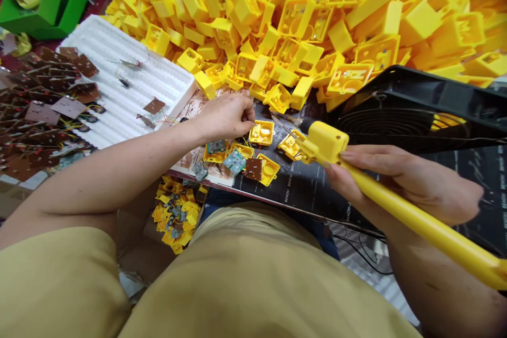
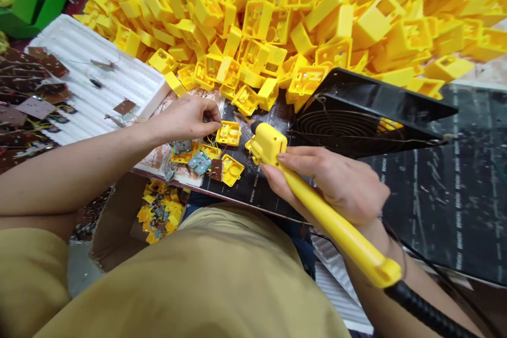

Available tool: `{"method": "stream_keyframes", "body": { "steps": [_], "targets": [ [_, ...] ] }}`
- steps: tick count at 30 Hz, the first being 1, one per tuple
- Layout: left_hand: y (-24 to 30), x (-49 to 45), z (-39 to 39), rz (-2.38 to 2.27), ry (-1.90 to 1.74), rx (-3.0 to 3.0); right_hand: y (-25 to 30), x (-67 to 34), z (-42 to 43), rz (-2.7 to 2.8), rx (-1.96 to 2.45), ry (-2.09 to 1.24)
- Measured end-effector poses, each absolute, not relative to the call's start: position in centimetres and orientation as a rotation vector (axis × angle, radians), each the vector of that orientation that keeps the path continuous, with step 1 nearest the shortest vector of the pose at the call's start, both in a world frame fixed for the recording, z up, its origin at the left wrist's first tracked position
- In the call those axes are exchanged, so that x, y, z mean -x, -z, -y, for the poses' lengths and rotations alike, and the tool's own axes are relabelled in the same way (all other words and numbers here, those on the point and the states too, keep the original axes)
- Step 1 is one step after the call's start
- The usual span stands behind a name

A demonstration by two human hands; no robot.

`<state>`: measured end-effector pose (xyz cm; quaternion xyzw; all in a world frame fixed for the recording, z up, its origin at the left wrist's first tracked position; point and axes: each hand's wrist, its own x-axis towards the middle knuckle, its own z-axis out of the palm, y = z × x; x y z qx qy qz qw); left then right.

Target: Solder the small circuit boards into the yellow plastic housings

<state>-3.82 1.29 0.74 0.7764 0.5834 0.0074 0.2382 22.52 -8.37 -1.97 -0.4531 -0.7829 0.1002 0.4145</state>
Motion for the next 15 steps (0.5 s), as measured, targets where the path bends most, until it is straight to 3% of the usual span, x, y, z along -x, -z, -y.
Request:
{"method": "stream_keyframes", "body": {
  "steps": [5,15],
  "targets": [
    [-0.6,3.9,-1.1,-1.6,-0.056,-2.096,0.8,-21.1,8.1,2.056,1.022,-0.012],
    [-0.4,4.0,-1.2,-1.57,-0.053,-2.144,0.3,-19.9,7.4,2.209,0.912,-0.074]
  ]
}}
